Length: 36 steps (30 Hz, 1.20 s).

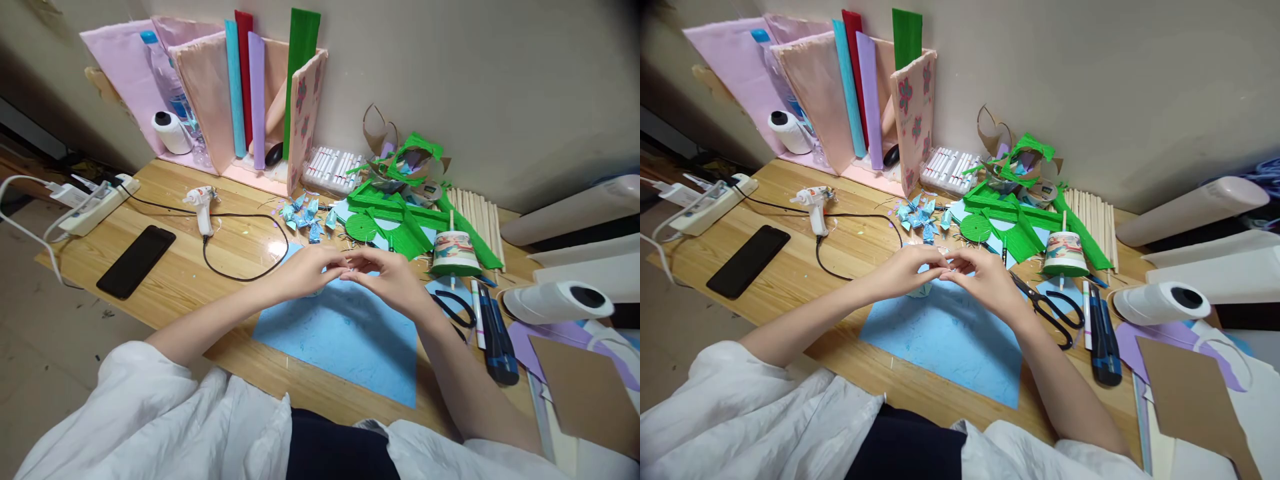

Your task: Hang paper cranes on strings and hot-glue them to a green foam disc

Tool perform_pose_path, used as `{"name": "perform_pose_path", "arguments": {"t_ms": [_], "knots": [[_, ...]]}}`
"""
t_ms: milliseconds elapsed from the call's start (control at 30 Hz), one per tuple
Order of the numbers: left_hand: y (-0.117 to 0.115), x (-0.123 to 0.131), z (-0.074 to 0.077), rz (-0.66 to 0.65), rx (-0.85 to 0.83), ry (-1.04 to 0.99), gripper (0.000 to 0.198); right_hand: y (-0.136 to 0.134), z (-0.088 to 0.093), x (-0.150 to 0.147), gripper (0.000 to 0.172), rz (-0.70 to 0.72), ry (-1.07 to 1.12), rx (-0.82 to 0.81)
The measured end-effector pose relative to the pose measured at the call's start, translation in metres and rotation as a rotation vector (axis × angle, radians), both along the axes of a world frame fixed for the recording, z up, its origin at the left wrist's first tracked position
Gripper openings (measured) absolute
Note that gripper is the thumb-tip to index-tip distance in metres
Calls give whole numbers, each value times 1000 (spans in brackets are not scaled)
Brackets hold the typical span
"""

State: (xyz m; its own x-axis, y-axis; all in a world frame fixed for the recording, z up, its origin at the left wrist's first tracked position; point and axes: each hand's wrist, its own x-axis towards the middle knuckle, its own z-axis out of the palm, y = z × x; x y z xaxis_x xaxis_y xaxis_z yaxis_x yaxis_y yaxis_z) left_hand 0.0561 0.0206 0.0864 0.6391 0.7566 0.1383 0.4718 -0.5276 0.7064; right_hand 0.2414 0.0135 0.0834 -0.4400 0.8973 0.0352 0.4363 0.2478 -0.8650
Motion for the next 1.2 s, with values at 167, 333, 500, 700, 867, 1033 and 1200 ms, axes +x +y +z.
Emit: {"name": "perform_pose_path", "arguments": {"t_ms": [167, 333, 500, 700, 867, 1033, 1200], "knots": [[2, 0, 0, 9, -29, 54, 21, 1, 3, 10, 14, -42, -99, 81], [3, -8, -3, 76, -10, 33, 19, 3, 10, 18, 15, -68, -171, 161], [0, -6, -4, 69, 9, 19, 20, 2, 6, 9, 21, -34, -171, 95], [-6, -13, 1, 127, -32, -27, 21, 1, -2, 2, 17, -32, -179, 140], [-16, -46, -3, 320, -120, -73, 22, 1, 2, 1, 13, -6, -178, 156], [-38, -68, -39, 339, -204, 116, 24, 1, -2, -6, 18, 131, 71, -173], [-52, -56, -64, 331, -169, 197, 26, 2, -8, -10, 22, 10, 289, -458]]}}
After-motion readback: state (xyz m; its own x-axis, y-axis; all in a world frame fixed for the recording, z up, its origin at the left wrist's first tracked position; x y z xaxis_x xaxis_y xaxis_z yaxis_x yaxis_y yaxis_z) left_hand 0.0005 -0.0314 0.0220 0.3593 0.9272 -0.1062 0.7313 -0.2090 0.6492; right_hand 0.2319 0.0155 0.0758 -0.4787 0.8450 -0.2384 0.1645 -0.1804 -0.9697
